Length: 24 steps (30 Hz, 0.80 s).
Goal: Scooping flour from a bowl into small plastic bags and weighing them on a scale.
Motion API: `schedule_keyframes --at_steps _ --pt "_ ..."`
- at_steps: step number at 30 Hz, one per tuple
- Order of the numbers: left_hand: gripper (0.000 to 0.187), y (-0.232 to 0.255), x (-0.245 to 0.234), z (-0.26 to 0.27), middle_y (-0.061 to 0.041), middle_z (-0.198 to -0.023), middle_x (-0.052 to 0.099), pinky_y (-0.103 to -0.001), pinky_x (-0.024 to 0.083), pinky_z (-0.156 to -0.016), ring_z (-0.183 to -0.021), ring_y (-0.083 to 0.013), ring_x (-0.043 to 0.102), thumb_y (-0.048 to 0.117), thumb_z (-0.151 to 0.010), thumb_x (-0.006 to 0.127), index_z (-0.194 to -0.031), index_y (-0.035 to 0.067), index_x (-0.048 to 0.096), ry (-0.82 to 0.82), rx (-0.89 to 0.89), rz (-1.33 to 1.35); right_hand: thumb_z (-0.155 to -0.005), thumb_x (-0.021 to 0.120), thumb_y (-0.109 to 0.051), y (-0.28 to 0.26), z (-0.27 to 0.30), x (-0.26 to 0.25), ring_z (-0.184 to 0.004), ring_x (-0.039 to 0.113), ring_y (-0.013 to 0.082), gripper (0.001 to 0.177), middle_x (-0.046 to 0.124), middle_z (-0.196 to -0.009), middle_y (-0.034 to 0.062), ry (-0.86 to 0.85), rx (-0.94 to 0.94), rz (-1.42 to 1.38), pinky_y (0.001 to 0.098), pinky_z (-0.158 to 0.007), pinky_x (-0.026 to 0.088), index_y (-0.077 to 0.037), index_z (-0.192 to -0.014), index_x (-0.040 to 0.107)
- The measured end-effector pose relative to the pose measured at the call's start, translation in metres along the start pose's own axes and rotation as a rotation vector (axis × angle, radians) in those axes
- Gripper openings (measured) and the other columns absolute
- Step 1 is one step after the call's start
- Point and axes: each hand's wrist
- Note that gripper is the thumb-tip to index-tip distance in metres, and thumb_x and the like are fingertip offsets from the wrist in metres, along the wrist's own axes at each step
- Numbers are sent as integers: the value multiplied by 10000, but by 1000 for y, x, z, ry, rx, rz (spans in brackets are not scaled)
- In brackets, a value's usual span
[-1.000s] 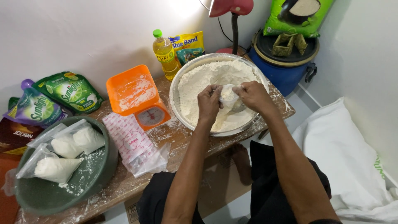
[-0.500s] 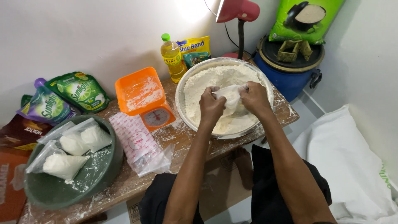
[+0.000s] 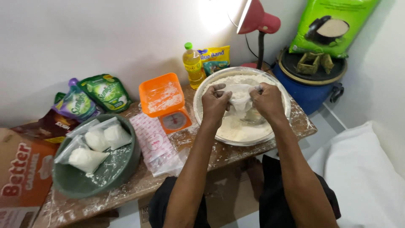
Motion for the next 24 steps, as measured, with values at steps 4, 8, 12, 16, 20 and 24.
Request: schedule_keyframes --at_steps 4,8,12,16,20,24 --pt "372 25 -7 2 -192 -838 612 -269 509 -361 -519 -206 652 -46 -871 695 -1207 -148 572 11 50 17 -903 647 -190 -23 9 2 -567 636 184 180 636 -536 82 -7 -42 -91 307 -596 490 -78 -781 716" --pt "343 41 -16 -2 -181 -835 614 -261 520 -372 -528 -185 641 -61 -873 690 -1183 -155 581 27 97 6 -907 613 -167 -53 15 7 -560 604 152 198 633 -528 78 -13 -66 -158 280 -590 465 -70 -759 701" --pt "309 45 -34 -16 -198 -813 642 -271 483 -328 -431 -183 617 -59 -882 685 -1167 -135 592 64 138 4 -921 610 -133 -67 12 21 -448 509 109 179 619 -515 97 -27 -93 -265 239 -461 399 -36 -803 703" --pt "301 68 -54 -20 -206 -815 654 -289 477 -324 -422 -188 616 -51 -880 696 -1158 -122 603 104 186 1 -929 618 -132 -83 3 38 -405 504 111 180 620 -517 112 -56 -129 -319 243 -424 386 -30 -809 705" --pt "303 88 -80 -27 -215 -810 649 -295 484 -332 -425 -200 624 -60 -875 694 -1156 -119 598 134 245 10 -954 598 -111 -112 2 54 -394 491 92 182 609 -527 106 -110 -181 -354 215 -389 372 -9 -850 708" --pt "290 113 -109 -34 -206 -836 660 -291 494 -341 -415 -200 630 -48 -894 694 -1165 -95 604 188 263 -27 -945 639 -159 -123 -23 86 -444 556 93 186 633 -552 84 -155 -258 -287 217 -412 427 -46 -829 731"
Point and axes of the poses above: each hand's wrist, its own z-axis away from the middle knuckle, its own x-axis out of the palm, y = z × x
